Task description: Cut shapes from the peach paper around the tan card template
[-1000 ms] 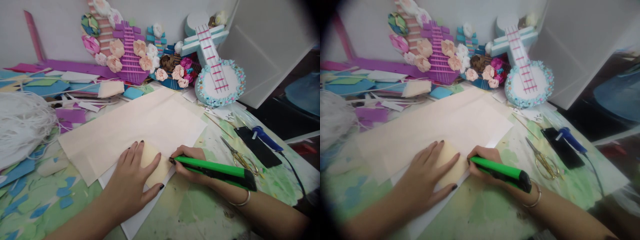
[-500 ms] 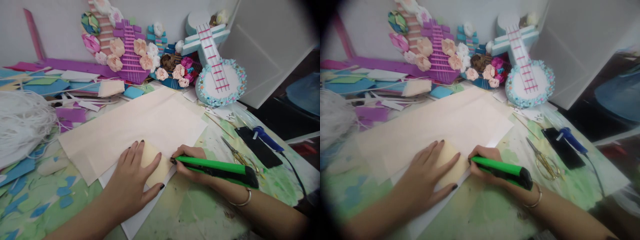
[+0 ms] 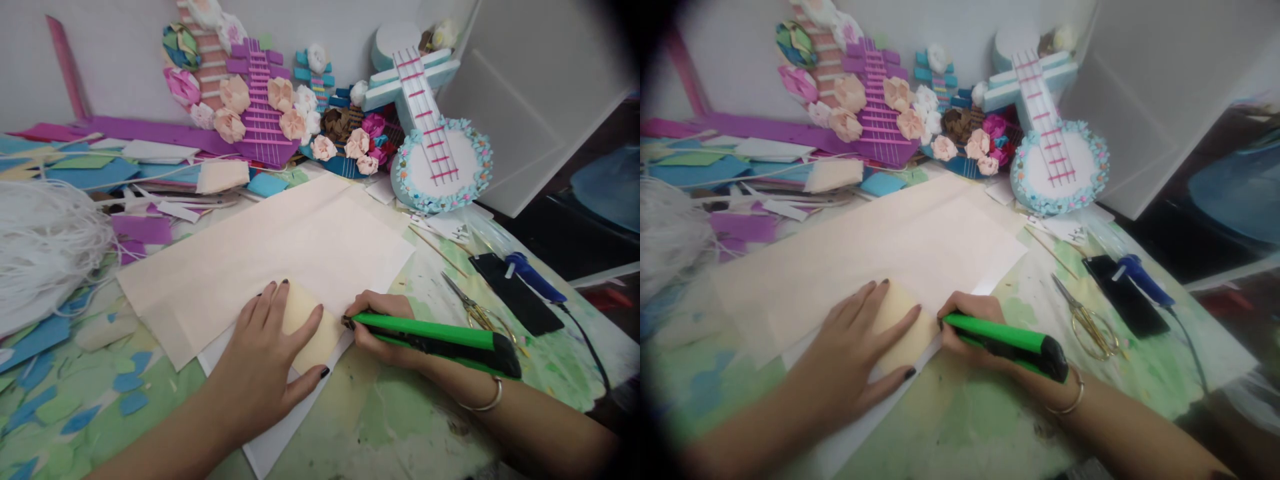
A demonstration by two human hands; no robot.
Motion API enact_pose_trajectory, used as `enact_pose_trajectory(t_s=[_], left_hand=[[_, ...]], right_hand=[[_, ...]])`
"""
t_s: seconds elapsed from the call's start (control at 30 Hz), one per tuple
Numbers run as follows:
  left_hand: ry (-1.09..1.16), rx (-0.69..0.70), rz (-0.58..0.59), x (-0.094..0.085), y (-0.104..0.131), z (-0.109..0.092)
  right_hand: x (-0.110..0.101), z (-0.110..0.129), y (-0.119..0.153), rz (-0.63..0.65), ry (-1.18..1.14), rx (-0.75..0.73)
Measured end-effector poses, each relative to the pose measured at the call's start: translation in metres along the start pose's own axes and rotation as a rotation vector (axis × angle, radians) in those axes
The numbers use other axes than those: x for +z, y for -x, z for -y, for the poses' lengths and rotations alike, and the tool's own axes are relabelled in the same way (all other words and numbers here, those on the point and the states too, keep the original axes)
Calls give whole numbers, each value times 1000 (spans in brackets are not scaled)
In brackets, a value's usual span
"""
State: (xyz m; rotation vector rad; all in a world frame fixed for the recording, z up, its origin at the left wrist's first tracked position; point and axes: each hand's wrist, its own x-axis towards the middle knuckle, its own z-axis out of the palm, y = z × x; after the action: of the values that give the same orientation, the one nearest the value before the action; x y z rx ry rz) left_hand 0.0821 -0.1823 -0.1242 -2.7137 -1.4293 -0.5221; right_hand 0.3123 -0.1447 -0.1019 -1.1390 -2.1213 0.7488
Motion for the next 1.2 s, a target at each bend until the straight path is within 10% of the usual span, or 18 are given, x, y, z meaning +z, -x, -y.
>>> enact_pose_trajectory(t_s=[1.2], left_hand=[[3,-9,55,-1,0,-2]], right_hand=[[-3,2,2,-7,24,-13]])
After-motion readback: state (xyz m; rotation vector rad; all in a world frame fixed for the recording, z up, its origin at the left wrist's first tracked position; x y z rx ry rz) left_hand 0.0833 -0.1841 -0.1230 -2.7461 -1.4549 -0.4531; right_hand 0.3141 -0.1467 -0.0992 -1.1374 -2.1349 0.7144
